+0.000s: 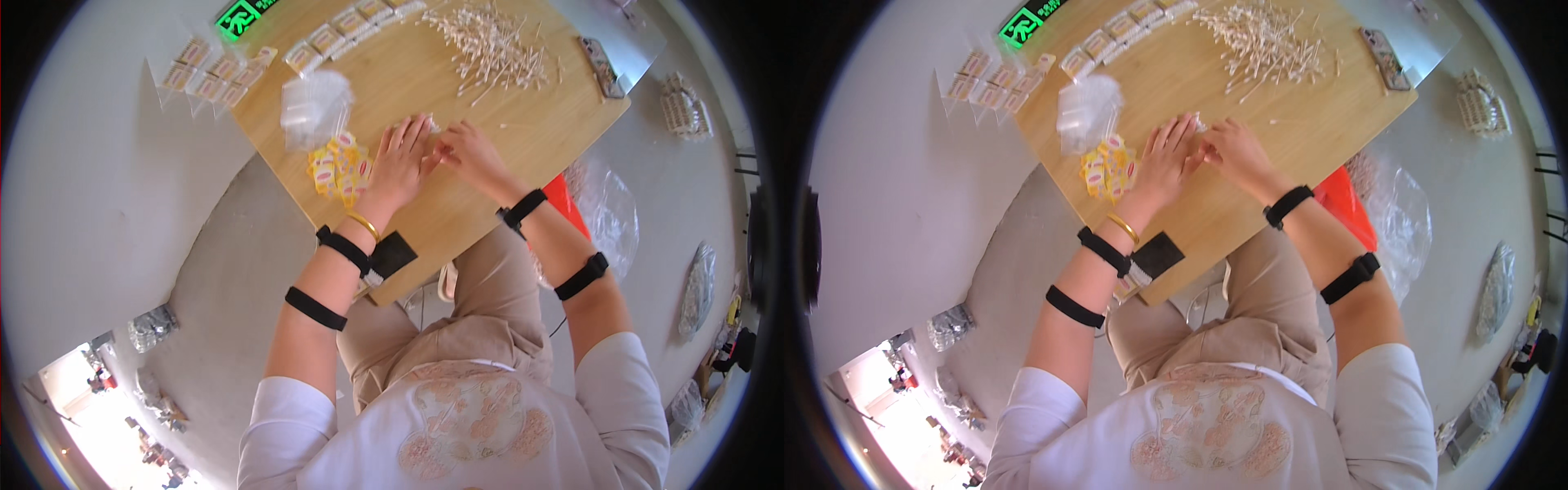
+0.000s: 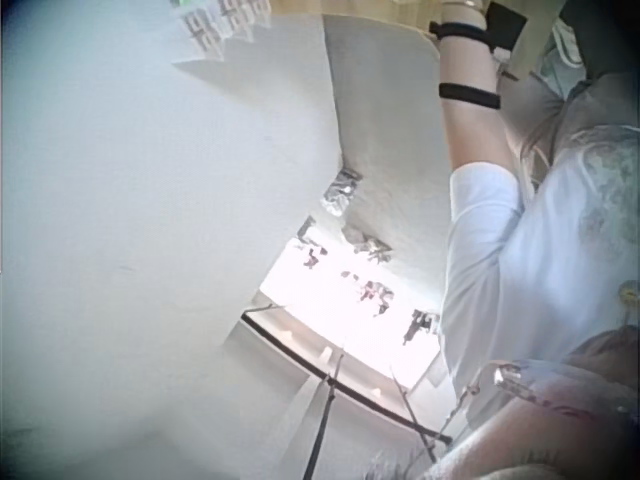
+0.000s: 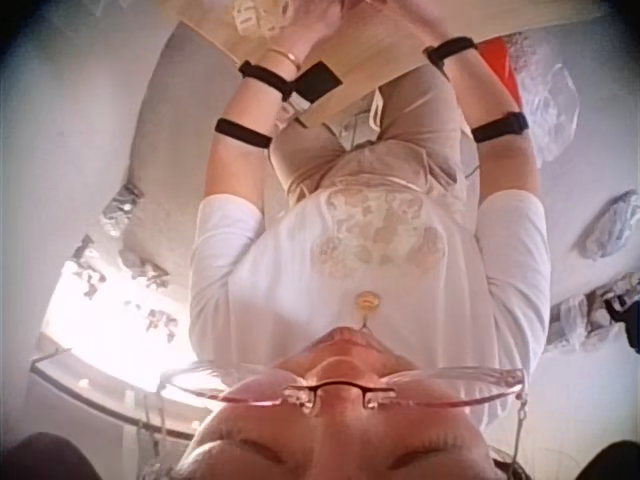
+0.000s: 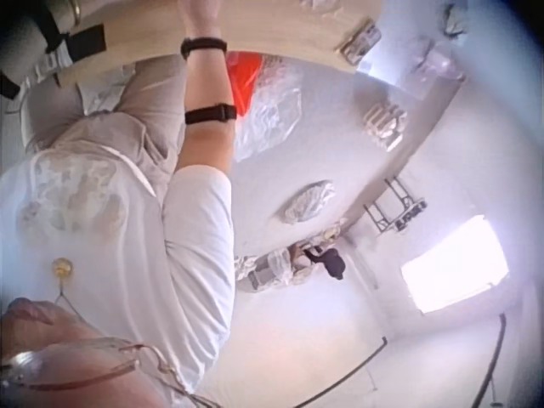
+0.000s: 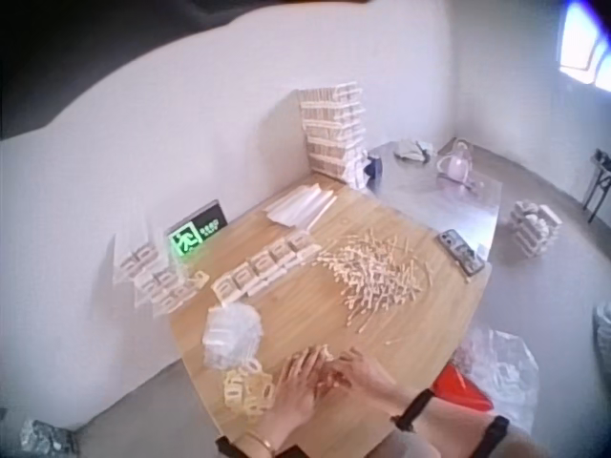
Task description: The recorder is organizing and packing small bundles of cotton swabs into small plastic bags.
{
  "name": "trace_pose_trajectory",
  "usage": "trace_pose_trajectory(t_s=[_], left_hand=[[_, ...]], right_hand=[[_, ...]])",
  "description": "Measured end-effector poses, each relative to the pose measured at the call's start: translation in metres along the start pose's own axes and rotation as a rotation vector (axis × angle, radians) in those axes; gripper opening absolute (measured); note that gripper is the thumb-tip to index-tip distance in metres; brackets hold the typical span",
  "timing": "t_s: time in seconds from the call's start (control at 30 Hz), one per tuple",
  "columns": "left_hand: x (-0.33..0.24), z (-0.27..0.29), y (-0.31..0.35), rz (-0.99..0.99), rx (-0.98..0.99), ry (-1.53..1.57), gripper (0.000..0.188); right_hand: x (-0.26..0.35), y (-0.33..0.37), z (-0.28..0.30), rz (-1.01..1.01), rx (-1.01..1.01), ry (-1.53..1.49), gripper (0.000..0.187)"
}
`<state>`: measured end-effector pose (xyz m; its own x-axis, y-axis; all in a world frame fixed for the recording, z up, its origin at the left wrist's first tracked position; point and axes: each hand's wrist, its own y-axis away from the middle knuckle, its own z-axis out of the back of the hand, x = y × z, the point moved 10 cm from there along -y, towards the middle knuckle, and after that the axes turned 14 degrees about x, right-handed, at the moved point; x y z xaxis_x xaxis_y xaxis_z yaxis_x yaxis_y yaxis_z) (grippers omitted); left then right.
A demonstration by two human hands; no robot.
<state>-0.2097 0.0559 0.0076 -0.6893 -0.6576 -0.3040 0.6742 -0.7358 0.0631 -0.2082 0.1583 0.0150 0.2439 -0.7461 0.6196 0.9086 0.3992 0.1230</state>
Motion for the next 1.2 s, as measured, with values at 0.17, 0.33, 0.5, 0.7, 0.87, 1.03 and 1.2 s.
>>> trace_pose_trajectory(t_s=[0.17,0.33,0.5,0.7,0.87,1.03,1.2], left_hand=[[0.004,-0.001,-0.002,-0.033,0.052,0.012,0.066],[-0.001,-0.005,-0.001,0.034,-0.002,-0.12,0.075],[-0.018,-0.017,0.02,0.033,0.075,-0.148,0.078],[-0.032,-0.013,0.026,0.126,0.061,-0.17,0.083],[-0.028,-0.02,0.016,0.188,0.118,-0.152,0.086],[-0.015,-0.014,0.008,0.172,0.104,-0.222,0.089],[-0.017,-0.011,0.007,0.183,0.039,-0.203,0.088]], right_hand=[[0.007,0.006,0.001,0.067,-0.102,-0.038,0.006],[0.01,0.007,-0.002,0.093,-0.096,0.008,0.008],[0.004,0.006,-0.017,0.057,-0.042,0.011,0.008],[0.004,0.029,0.01,0.037,-0.215,-0.086,0.019],[-0.024,0.058,0.025,-0.087,-0.277,-0.091,0.019],[-0.037,0.07,0.015,-0.207,-0.281,-0.153,0.015],[-0.037,0.072,0.011,-0.282,-0.412,-0.087,0.012]])
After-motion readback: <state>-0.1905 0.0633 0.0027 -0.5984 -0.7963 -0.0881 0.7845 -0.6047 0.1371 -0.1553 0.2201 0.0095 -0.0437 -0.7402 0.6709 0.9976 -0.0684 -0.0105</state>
